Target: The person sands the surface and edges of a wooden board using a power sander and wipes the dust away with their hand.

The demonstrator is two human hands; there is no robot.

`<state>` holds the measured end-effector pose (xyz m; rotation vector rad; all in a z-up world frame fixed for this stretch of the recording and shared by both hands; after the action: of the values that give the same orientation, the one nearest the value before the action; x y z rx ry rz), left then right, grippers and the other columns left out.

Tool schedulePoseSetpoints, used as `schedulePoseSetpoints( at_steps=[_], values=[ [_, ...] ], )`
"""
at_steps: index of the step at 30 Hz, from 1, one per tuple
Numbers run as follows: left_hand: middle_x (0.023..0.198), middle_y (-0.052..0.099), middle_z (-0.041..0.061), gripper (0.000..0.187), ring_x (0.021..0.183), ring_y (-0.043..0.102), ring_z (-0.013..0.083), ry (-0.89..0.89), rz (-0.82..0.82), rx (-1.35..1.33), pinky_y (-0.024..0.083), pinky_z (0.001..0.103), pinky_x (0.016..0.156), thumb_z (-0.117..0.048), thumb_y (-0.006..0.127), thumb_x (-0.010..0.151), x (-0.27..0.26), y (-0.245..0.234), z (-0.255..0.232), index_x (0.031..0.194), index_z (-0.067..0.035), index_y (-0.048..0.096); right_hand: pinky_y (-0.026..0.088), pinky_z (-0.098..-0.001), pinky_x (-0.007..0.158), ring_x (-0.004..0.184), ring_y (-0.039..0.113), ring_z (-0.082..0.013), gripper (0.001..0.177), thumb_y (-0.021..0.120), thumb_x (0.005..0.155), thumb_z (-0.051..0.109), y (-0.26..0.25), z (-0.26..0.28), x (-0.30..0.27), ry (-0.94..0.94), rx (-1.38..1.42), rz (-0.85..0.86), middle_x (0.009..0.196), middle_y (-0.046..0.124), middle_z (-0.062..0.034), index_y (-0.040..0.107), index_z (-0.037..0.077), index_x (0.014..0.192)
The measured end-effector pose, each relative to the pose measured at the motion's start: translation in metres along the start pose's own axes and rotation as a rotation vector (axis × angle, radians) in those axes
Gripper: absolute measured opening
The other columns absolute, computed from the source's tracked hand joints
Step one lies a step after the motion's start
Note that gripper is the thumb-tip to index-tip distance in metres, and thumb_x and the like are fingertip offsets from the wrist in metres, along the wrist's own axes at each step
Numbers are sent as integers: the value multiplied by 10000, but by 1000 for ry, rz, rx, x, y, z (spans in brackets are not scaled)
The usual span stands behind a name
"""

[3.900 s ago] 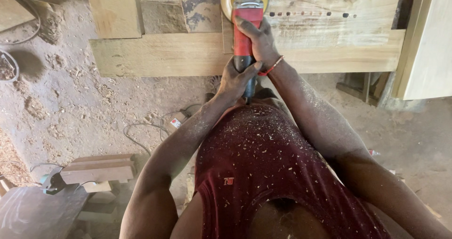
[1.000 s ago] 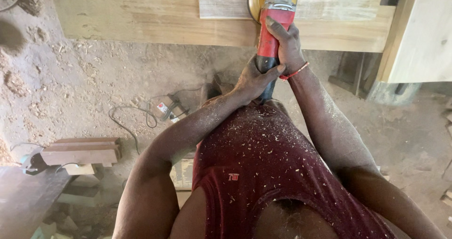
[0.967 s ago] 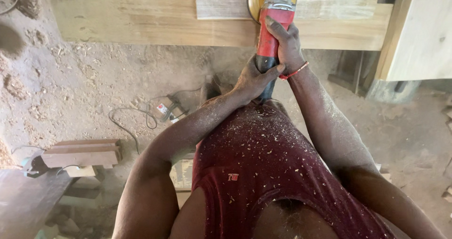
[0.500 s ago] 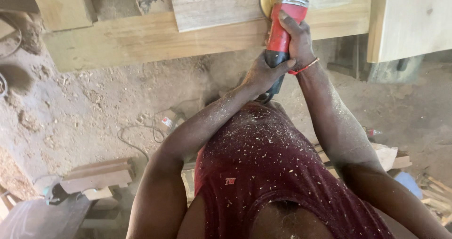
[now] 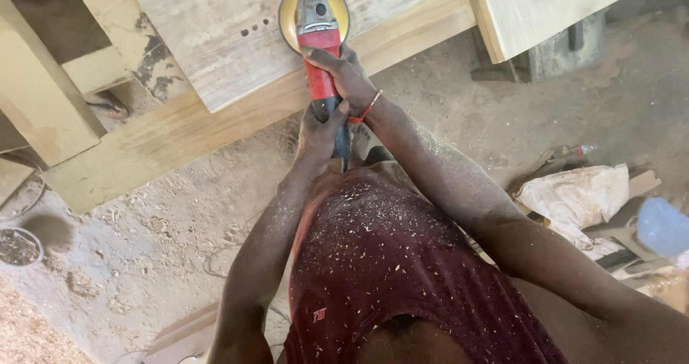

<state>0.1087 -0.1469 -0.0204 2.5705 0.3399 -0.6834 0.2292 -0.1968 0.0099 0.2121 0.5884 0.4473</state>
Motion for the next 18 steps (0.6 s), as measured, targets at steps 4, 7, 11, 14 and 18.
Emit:
schedulePoseSetpoints(
  at_steps=[4, 7, 11, 14, 18],
  values=[
    [876, 685, 49, 569, 696, 688, 144, -47, 43, 24, 600, 305, 607, -431, 791, 873, 22, 36, 0, 1208, -34, 558, 608, -346, 608, 690, 687, -186, 434, 763, 891, 341, -39, 17, -1, -4, 92, -79, 881, 649, -83, 593, 31, 1144],
    [871, 695, 40, 570, 711, 686, 130, -81, 50, 185, 585, 292, 609, -469, 773, 861, 40, 57, 2, 1192, -39, 597, 604, -339, 602, 678, 688, -189, 425, 744, 916, 357, -71, 29, 1, -28, 102, -137, 865, 663, -93, 609, 16, 1131],
    [913, 711, 31, 576, 776, 692, 105, -34, 122, 229, 584, 266, 663, -504, 783, 880, 59, 81, 2, 1181, -38, 628, 599, -334, 594, 657, 685, -193, 411, 745, 919, 348, -100, 40, -1, -65, 132, -201, 828, 671, -99, 621, 4, 1106],
    [918, 717, 21, 573, 767, 689, 98, -25, 151, 214, 581, 268, 651, -496, 785, 874, 65, 91, 4, 1195, -49, 626, 601, -333, 596, 653, 680, -188, 409, 749, 911, 346, -110, 45, -2, -90, 171, -207, 822, 668, -92, 607, 20, 1113],
    [874, 718, 31, 533, 719, 687, 117, -51, 135, 262, 574, 279, 621, -480, 774, 878, 68, 87, 6, 1160, -48, 636, 597, -328, 585, 650, 680, -189, 452, 769, 889, 345, -112, 41, 2, -77, 162, -253, 839, 676, -99, 608, -7, 1123]
  ],
)
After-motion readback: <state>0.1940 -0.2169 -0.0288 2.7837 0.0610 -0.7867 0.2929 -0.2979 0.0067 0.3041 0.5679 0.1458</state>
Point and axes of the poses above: each hand's wrist, its own x-axis towards the middle knuckle, its own y-axis out of the palm, z = x × y, the point moved 6 cm from there along x, towards the middle knuckle
